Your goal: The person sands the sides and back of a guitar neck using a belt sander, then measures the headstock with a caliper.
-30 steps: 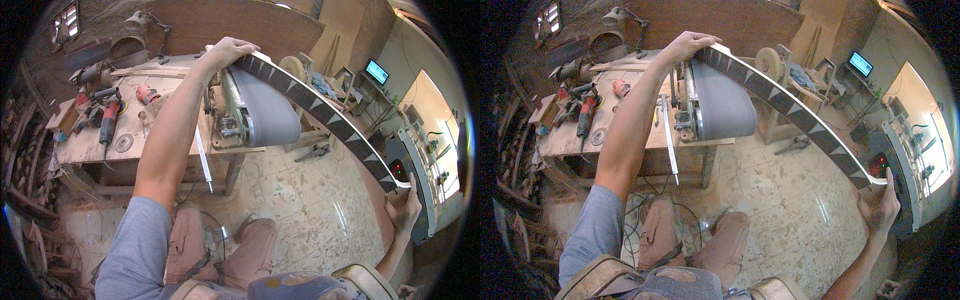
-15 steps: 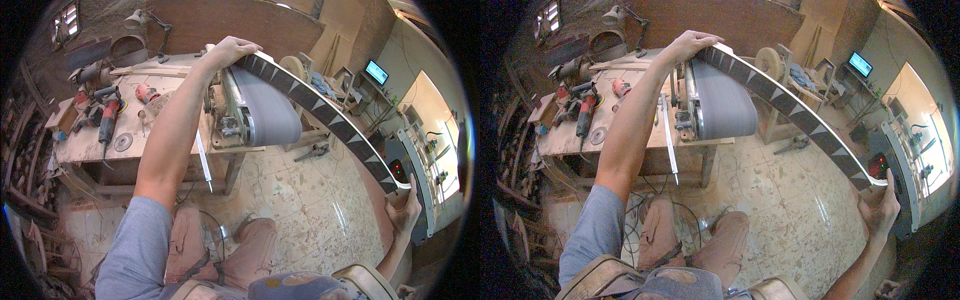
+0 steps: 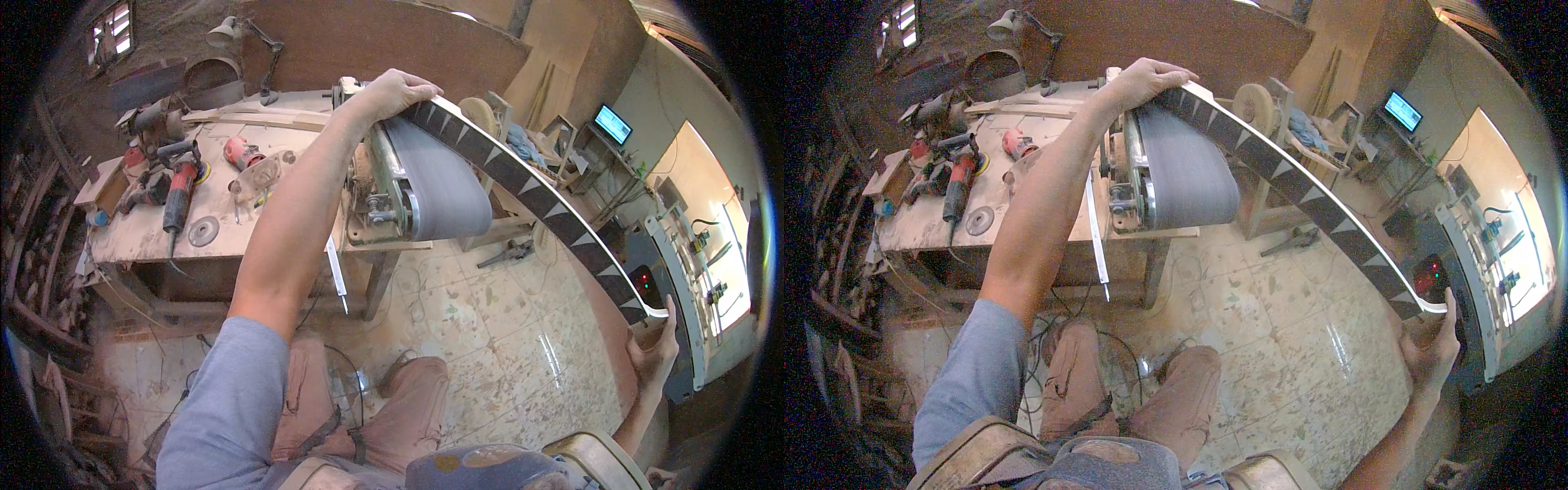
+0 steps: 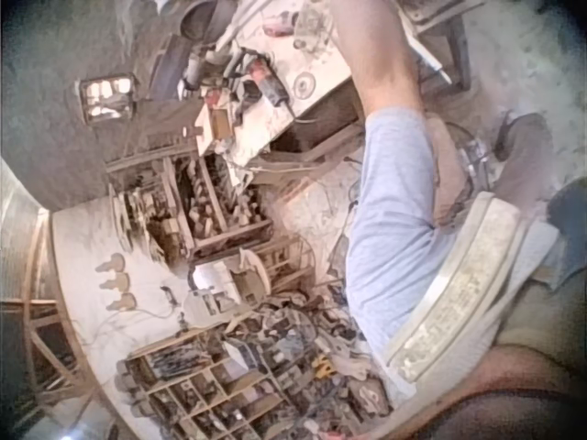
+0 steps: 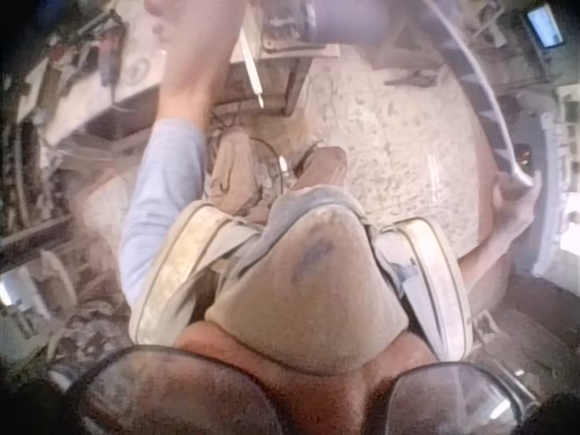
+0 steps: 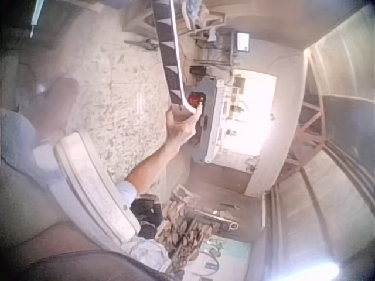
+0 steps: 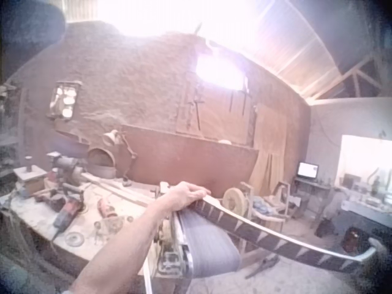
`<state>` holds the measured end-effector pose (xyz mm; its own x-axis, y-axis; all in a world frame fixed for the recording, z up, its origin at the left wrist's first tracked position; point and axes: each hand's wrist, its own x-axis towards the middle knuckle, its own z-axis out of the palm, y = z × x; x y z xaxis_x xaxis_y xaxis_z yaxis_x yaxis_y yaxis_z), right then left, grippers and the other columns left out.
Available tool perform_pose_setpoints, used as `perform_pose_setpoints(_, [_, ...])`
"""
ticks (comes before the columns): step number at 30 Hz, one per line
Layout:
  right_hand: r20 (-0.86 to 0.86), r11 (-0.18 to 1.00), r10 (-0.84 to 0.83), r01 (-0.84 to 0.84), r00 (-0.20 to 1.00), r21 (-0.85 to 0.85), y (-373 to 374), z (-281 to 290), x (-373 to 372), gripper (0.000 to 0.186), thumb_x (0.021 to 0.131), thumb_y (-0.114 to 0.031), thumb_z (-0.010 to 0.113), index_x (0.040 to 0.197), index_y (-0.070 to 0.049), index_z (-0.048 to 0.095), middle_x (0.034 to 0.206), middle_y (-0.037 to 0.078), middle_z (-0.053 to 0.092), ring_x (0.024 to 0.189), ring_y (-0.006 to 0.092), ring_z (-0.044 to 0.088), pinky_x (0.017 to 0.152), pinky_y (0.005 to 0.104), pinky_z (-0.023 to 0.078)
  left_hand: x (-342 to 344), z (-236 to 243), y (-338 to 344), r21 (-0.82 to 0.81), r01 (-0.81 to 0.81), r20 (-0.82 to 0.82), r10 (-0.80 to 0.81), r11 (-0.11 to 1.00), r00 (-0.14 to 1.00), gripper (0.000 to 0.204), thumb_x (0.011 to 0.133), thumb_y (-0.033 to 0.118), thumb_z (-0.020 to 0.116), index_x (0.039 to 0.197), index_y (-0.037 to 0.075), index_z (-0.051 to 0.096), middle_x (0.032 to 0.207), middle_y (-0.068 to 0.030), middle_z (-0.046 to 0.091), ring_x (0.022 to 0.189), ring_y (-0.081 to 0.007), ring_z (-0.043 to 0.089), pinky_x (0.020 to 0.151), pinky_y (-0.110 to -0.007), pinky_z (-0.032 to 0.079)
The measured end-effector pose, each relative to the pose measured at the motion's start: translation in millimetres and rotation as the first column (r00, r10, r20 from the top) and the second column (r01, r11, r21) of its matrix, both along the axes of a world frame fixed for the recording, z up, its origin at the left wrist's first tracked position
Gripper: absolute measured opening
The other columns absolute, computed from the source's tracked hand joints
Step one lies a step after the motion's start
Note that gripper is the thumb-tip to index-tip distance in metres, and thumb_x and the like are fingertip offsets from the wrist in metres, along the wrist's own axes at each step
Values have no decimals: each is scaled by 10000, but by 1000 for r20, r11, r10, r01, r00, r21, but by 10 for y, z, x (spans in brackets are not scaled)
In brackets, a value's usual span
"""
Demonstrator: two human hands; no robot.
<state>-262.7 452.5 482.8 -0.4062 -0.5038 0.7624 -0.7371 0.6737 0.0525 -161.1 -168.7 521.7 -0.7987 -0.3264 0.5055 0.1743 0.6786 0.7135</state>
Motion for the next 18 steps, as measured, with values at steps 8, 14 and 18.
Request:
perform_pose_setpoints(8, [413, 982, 20, 59, 910, -177, 562, -570, -133, 777, 729, -80, 730, 1455, -46, 457, 1118, 173, 688, 1017, 280, 688, 905, 387, 525, 286, 892, 775, 365, 302, -189, -248, 881, 950, 492, 978, 340, 623, 1374, 47, 600, 1287, -104, 668, 1096, -188, 645, 952, -341, 505])
perform_pose_setpoints(14, [802, 865, 381, 129, 460, -486, 707, -1695, -69, 605, 718, -175, 670, 1298, -29, 578, 1053, 79, 674, 984, 199, 640, 840, 332, 512, 709, 480, 2167, 222, 797, -520, -623, 562, 584, 903, 709, 210, 896, 1453, -42, 450, 1344, -159, 595, 1218, -237, 584, 958, -354, 512])
perform_pose_setpoints(18, [831, 893, 406, 28, 381, -449, 779, -2590, -194, 629, 688, -129, 624, 1309, -34, 594, 1165, 66, 674, 1102, 197, 600, 941, 337, 470, 596, -317, 3086, 309, 782, -381, -683, 542, 624, 876, 690, 108, 903, 1430, 7, 445, 1396, -119, 560, 1286, -227, 556, 1081, -397, 470])
